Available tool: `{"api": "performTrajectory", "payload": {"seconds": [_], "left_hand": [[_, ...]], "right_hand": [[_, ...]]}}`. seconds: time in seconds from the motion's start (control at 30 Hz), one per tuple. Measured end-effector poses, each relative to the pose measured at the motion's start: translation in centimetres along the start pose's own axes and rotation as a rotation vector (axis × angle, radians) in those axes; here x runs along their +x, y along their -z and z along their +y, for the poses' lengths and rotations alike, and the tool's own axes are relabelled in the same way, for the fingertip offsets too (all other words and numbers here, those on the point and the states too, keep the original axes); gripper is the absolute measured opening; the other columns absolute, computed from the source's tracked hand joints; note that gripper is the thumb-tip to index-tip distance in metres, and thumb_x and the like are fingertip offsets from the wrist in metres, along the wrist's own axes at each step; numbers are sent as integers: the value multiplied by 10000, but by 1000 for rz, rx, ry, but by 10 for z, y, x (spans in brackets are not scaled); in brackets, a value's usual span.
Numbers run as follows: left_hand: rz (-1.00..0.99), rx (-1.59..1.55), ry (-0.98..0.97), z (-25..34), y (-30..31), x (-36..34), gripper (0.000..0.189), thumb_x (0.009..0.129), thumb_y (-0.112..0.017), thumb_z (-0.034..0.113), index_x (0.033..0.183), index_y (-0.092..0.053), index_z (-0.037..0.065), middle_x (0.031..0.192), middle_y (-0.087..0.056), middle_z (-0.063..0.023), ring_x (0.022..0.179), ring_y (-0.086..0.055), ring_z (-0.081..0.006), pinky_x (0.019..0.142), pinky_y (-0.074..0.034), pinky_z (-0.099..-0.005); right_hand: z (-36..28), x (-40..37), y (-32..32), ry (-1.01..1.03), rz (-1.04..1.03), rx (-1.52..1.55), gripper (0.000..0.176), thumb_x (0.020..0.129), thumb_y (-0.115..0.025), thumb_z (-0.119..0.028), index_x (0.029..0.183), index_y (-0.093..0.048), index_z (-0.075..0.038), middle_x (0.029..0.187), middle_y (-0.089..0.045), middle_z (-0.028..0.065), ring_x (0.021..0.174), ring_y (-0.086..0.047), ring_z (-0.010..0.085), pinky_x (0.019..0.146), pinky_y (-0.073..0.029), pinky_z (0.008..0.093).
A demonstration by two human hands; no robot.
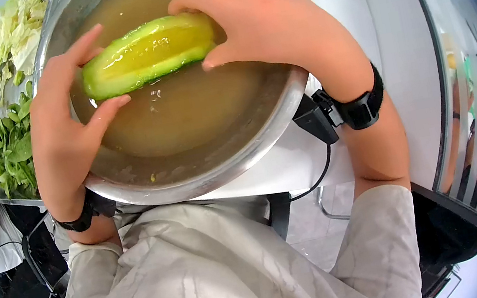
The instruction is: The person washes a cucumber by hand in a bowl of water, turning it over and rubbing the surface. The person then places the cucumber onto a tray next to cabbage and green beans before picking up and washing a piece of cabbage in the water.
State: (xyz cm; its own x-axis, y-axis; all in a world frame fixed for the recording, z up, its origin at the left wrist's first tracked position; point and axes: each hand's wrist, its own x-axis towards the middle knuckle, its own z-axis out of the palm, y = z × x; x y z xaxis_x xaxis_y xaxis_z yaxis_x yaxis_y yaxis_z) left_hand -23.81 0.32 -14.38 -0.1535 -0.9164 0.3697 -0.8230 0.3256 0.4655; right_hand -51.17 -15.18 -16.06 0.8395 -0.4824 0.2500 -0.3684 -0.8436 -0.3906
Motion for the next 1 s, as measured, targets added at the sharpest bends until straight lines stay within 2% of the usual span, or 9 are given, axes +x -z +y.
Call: {"api": "performTrajectory", "payload": {"seconds": [0.1,0.2,0.53,0.73,0.83,0.93,1.0], "left_hand": [[52,-86,36,1,0,1,820,790,-874,-54,1568,-643,68,1335,-764,-147,1251,-717,-289,1133,-520,-396],[83,-119,32,-3,1,0,826,814,-849,-77,1595,-611,48,1388,-757,-160,1295,-710,-279,1165,-510,-392],[126,-158,18,-4,-1,-1,853,816,-820,-112,1621,-575,32,1439,-737,-178,1354,-691,-289,1205,-491,-397],[95,-114,-16,-4,2,-1,833,779,-844,-93,1573,-635,47,1414,-748,-156,1310,-705,-267,1182,-498,-397],[41,-92,25,1,4,1,776,764,-857,-67,1511,-682,51,1368,-756,-154,1270,-711,-295,1145,-513,-408],[48,16,-31,-1,-2,2,733,741,-881,-28,1444,-703,75,1285,-740,-147,1189,-672,-393,1065,-537,-454],[22,32,4,0,-4,1,703,743,-873,-21,1420,-706,68,1295,-732,-156,1200,-666,-403,1068,-530,-466]], "right_hand": [[-1,2,2,-38,-38,27,675,770,-950,-212,1388,-696,-113,1221,-753,92,1115,-704,321,1037,-542,444],[-8,9,9,-42,-55,105,672,769,-950,-215,1383,-695,-117,1208,-745,90,1083,-706,307,1024,-546,442],[-10,10,10,31,-9,24,668,756,-950,-202,1365,-691,-103,1194,-743,88,1110,-701,302,1034,-542,441],[-11,12,11,5,-28,102,671,730,-948,-150,1332,-661,-82,1193,-723,92,1139,-679,317,1029,-541,430],[-11,11,11,-6,-37,82,675,725,-942,-127,1331,-649,-80,1207,-713,91,1155,-671,321,1029,-542,426],[-14,10,12,-28,-49,78,670,730,-931,-113,1338,-649,-81,1222,-709,89,1164,-669,322,1033,-542,427],[-15,9,10,-34,-34,89,657,741,-923,-114,1340,-656,-82,1227,-712,89,1165,-671,324,1037,-542,431]]}}
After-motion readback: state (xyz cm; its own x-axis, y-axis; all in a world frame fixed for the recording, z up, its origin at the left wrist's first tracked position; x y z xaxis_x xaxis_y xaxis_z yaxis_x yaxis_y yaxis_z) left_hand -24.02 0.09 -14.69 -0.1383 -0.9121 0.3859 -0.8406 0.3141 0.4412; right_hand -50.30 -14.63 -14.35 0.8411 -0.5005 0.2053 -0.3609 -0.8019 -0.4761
